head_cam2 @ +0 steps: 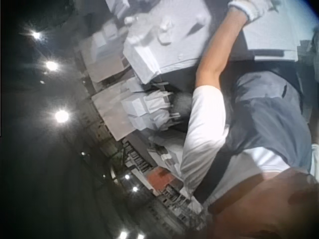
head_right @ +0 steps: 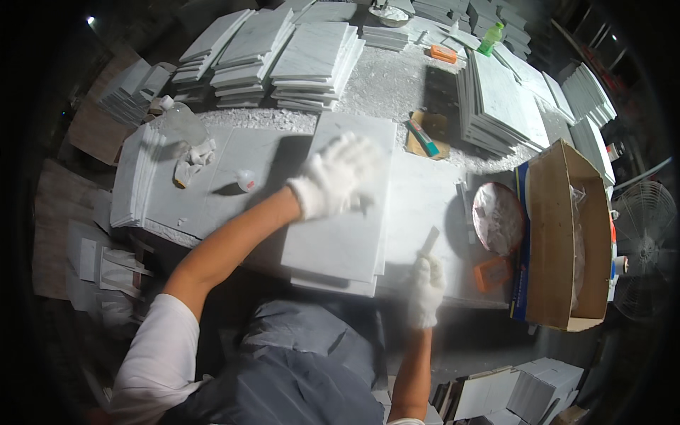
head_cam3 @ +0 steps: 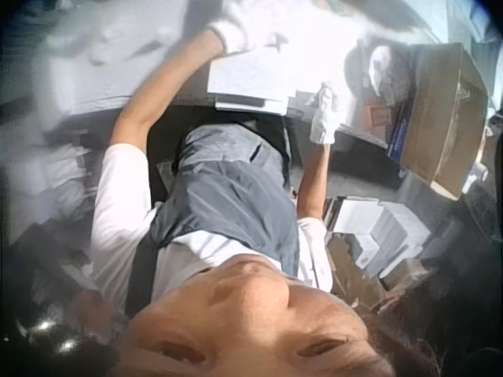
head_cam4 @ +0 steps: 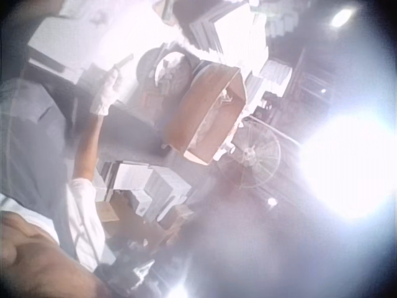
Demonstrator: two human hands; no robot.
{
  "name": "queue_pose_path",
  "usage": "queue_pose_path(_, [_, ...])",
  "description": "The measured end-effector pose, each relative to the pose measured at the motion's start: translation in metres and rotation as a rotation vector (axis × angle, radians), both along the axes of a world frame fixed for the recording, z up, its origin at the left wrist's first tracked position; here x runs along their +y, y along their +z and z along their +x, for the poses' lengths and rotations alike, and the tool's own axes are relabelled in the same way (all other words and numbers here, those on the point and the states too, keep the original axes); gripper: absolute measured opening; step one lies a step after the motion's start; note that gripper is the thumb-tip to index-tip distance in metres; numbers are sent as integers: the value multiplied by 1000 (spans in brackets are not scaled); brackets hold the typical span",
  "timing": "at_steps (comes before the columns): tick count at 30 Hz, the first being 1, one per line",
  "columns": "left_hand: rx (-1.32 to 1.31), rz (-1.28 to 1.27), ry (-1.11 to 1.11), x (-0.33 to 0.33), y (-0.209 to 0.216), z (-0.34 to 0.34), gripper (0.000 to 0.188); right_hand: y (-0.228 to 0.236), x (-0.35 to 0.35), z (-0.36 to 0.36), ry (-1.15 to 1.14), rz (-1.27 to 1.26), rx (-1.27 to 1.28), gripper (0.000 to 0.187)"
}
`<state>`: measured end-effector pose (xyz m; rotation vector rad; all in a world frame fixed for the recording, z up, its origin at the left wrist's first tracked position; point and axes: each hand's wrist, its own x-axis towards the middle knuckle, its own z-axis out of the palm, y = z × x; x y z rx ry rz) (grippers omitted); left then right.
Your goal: The person wipes white rectangular tiles with a cloth and uses a small metal scraper to remove residue. They handle tiles one at a time, flip them, and place them into stacks on the workbench.
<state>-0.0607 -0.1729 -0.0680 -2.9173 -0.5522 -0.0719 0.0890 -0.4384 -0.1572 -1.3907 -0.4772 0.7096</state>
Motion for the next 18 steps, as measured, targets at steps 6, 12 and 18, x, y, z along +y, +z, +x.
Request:
queue_pose_path(6, [-53, -362, -409, -134, 7, -52, 77, 6, -24, 2, 136, 72, 287, 20])
queue_pose_path(12, [-896, -470, -87, -124, 14, -103, 22, 29, -29, -17, 103, 82, 302, 22])
queue_pose_path(18, [-774, -788, 631, -117, 8, -127, 46, 57, 7, -42, 207, 54, 9, 30])
